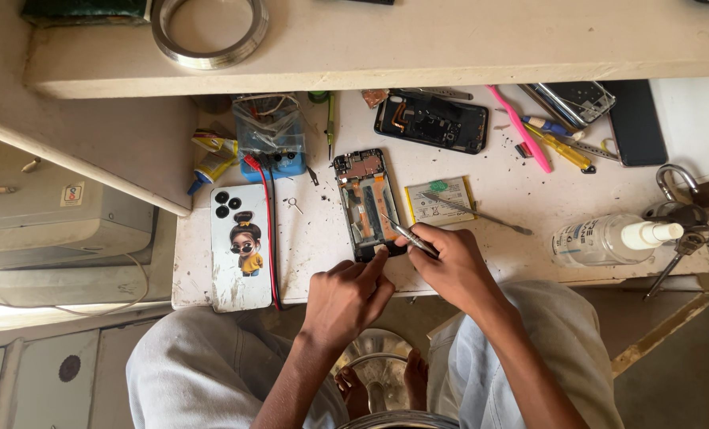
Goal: The person works on a disassembled smartphone at a cluttered repair bench. They pry the old battery out of the phone body, peel away adhesive, position a new battery into the phone, and press and align it into place, occasionally using a small screwdriver and pry tool on the device.
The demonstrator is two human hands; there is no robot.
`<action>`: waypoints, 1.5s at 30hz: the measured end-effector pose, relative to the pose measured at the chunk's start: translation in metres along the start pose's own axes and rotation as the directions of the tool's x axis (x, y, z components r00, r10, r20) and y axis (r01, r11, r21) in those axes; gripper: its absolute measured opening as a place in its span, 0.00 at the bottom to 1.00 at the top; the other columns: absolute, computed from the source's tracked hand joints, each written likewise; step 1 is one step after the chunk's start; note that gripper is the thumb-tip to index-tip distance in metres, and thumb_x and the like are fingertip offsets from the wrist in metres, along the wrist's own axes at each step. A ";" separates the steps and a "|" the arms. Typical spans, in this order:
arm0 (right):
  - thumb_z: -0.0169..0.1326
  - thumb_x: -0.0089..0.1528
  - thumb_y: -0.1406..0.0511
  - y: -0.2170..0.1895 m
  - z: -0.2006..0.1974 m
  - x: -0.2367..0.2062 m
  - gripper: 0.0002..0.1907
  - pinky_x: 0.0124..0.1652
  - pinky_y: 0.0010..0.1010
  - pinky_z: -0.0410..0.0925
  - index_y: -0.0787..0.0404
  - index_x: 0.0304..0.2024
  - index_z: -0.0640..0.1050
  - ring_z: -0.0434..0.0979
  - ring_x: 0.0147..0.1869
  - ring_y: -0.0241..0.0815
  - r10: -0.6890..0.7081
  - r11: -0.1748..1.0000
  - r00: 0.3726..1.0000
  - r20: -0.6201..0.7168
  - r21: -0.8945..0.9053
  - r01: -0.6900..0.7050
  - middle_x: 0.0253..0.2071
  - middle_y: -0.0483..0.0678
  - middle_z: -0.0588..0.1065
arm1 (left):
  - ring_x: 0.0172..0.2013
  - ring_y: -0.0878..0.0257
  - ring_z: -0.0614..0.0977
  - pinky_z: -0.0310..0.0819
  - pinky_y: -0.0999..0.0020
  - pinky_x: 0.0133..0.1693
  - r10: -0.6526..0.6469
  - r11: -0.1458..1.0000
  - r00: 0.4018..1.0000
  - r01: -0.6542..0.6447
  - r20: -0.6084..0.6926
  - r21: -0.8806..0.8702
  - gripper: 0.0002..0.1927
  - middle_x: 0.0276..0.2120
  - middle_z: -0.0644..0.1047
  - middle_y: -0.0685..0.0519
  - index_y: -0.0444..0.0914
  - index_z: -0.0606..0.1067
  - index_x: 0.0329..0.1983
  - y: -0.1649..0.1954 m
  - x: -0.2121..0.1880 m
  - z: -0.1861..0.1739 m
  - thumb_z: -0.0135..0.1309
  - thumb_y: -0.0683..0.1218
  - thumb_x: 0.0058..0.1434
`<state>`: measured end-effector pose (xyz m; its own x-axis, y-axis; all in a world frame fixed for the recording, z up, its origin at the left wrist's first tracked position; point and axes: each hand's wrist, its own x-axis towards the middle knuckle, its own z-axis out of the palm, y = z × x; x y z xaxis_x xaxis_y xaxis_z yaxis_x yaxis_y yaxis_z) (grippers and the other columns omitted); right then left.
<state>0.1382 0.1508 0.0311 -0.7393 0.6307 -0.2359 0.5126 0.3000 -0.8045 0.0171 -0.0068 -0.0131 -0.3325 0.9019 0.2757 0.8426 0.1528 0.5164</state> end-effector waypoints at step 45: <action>0.55 0.62 0.71 0.070 -0.039 0.020 0.11 0.33 0.47 0.71 0.68 0.45 0.71 0.80 0.30 0.57 -0.035 0.977 0.785 -0.619 -0.185 -0.102 0.27 0.59 0.78 | 0.18 0.65 0.75 0.69 0.68 0.19 -0.117 0.991 0.974 0.127 -0.192 0.040 0.11 0.19 0.76 0.52 0.37 0.73 0.42 -0.017 -0.001 0.007 0.52 0.49 0.69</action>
<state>0.1761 0.2120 -0.0089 -0.3280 0.9273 0.1805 0.6575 0.3613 -0.6612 0.0063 -0.0071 -0.0280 -0.5040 0.7832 0.3641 0.8099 0.2821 0.5142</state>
